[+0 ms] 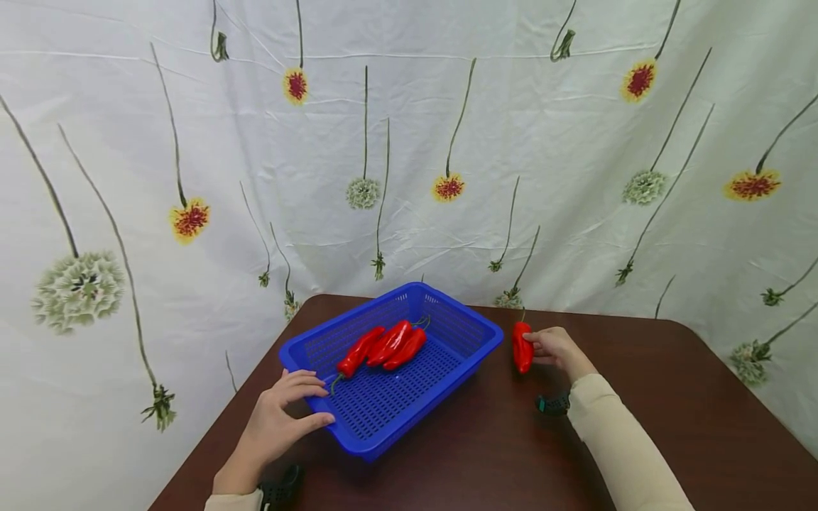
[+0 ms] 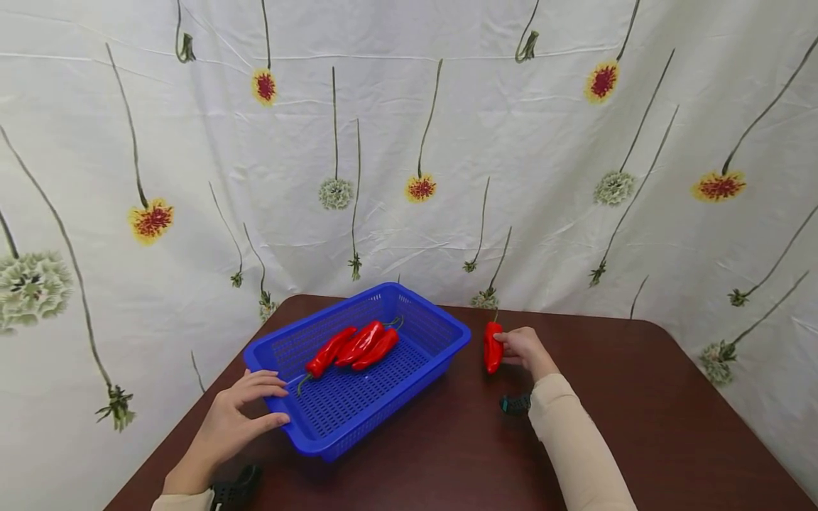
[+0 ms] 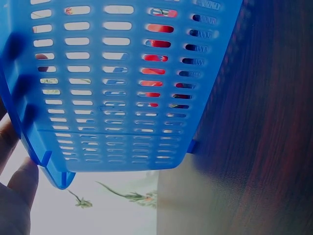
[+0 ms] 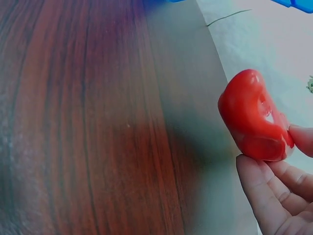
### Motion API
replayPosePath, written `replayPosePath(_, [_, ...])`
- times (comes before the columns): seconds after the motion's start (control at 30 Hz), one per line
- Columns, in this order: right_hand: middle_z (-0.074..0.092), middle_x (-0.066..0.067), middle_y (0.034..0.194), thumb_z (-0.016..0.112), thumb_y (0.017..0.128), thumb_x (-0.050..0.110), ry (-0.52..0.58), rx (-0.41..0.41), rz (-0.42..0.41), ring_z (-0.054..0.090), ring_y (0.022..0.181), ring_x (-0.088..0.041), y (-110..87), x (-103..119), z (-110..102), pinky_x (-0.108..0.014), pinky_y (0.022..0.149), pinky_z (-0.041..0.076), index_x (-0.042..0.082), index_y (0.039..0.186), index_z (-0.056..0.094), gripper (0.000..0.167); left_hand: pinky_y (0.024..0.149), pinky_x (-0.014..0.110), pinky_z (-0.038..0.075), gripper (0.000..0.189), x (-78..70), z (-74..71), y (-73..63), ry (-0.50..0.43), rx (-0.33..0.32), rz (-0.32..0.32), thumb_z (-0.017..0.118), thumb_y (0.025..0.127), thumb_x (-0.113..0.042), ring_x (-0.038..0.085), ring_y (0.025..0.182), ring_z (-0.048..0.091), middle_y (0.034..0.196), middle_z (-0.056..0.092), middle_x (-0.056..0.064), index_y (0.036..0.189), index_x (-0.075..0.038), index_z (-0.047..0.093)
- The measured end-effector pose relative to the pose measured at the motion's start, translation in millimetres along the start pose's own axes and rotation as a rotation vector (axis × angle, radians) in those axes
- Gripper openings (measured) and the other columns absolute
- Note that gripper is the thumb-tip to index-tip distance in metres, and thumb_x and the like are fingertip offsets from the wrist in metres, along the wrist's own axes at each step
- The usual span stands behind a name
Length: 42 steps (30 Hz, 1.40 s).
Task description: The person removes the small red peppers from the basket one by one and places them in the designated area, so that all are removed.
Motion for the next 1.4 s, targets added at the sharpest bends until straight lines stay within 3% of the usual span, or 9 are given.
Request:
replayPosePath(0.3, [0.064, -0.005, 0.084, 0.057, 0.102, 0.016, -0.014, 0.003, 0.002, 0.068, 0.072, -0.013, 0.1, -1, 1, -0.041, 0.082, 0.063, -0.017, 0.124, 0.051, 0.04, 0.105, 0.075, 0.026, 0.039, 2.4, 0.2, -1.0, 0.002, 0.004, -0.024, 0.094, 0.059, -0.005, -0.002, 0.113, 0.057, 0.099, 0.074, 0.01, 0.093, -0.016, 0.077])
replayPosePath(0.47, [0.066, -0.005, 0.084, 0.057, 0.102, 0.016, -0.038, -0.005, 0.014, 0.068, 0.072, -0.013, 0.6, -2, 0, -0.043, 0.085, 0.062, -0.017, 0.125, 0.051, 0.041, 0.103, 0.077, 0.027, 0.04, 3.5, 1.1, -2.3, -0.011, 0.005, -0.005, 0.094, 0.059, -0.005, 0.001, 0.113, 0.057, 0.099, 0.074, 0.013, 0.094, -0.013, 0.077])
replayPosePath(0.67, [0.066, -0.005, 0.083, 0.057, 0.101, 0.015, -0.038, -0.002, 0.02, 0.068, 0.071, -0.013, 2.0, -4, 0, -0.043, 0.082, 0.063, -0.018, 0.124, 0.051, 0.04, 0.106, 0.072, 0.027, 0.04, 2.6, 0.5, -2.5, -0.004, -0.006, 0.004, 0.095, 0.058, -0.005, 0.003, 0.113, 0.059, 0.099, 0.074, 0.011, 0.093, -0.013, 0.077])
replayPosePath(0.97, [0.059, -0.005, 0.083, 0.057, 0.101, 0.014, -0.043, -0.002, 0.049, 0.065, 0.07, -0.012, 1.7, -8, -1, -0.04, 0.078, 0.064, -0.018, 0.129, 0.044, 0.044, 0.108, 0.069, 0.026, 0.039, 7.9, 1.7, -3.2, 0.018, 0.004, -0.033, 0.094, 0.059, -0.006, -0.005, 0.113, 0.055, 0.1, 0.075, 0.008, 0.093, -0.016, 0.077])
replayPosePath(1.4, [0.058, -0.002, 0.075, 0.057, 0.101, 0.016, -0.057, -0.008, 0.052, 0.066, 0.066, -0.011, 3.8, -13, -3, -0.035, 0.073, 0.064, -0.016, 0.124, 0.048, 0.04, 0.103, 0.081, 0.027, 0.039, 3.7, 1.3, 0.5, -0.007, 0.007, -0.015, 0.094, 0.059, -0.006, 0.002, 0.111, 0.059, 0.098, 0.074, 0.011, 0.092, -0.016, 0.077])
Point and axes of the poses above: each hand's wrist, its own y-axis towards the middle knuckle, its own z-axis out of the palm, x = y × z, the point moved 5 cm from there along y, towards the middle knuckle
